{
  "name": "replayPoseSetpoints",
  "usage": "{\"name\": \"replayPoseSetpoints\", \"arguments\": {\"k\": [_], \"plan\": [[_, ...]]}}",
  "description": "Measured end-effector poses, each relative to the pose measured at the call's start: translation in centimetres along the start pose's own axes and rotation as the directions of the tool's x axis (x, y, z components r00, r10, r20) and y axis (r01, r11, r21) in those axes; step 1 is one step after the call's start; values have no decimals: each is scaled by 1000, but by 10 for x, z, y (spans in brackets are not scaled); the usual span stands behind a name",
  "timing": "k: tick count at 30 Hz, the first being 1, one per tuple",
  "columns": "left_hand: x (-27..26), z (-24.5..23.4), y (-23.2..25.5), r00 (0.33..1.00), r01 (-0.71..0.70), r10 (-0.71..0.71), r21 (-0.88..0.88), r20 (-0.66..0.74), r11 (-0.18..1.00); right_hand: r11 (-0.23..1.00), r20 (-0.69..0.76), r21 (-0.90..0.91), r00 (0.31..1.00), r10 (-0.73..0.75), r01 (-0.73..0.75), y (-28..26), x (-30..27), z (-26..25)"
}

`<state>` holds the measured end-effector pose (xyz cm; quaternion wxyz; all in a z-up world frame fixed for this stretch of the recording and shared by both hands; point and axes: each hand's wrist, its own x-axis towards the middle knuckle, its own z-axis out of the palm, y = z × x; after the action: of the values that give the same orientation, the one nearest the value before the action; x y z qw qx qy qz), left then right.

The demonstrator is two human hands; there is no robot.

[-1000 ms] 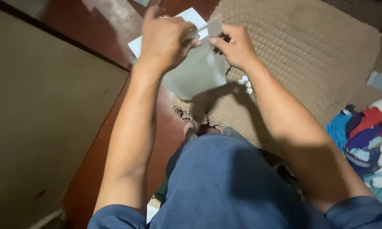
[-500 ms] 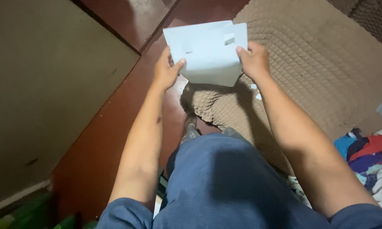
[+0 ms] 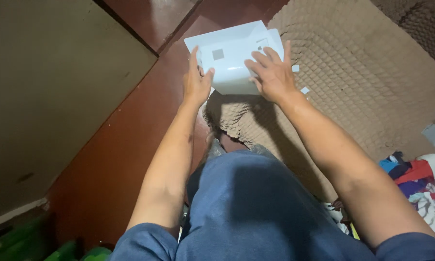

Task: The person assembles small white paper boxes by folding flat sheets and securing the edges with small adhesive tabs. They repeatedly fold, align, and press the tabs to form the box shape, then place the finished box aside.

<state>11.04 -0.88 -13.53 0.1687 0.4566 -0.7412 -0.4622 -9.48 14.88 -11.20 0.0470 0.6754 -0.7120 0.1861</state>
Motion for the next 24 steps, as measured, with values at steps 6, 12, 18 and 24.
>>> {"name": "replayPoseSetpoints", "arguments": {"k": [6,12,18,24], "plan": [[-20,4,-13,933,-342,355,163,-55,925,998,35,-4,998,-59,59,9,4,22],[-29,9,-28,935,-340,355,284,-2,896,982,219,-130,970,-104,135,0,8,24],[-30,6,-27,943,-329,309,457,122,826,982,259,-105,958,-123,154,-4,1,38],[-44,-2,3,915,-370,398,514,60,774,999,399,7,916,-47,49,-6,8,31]]}}
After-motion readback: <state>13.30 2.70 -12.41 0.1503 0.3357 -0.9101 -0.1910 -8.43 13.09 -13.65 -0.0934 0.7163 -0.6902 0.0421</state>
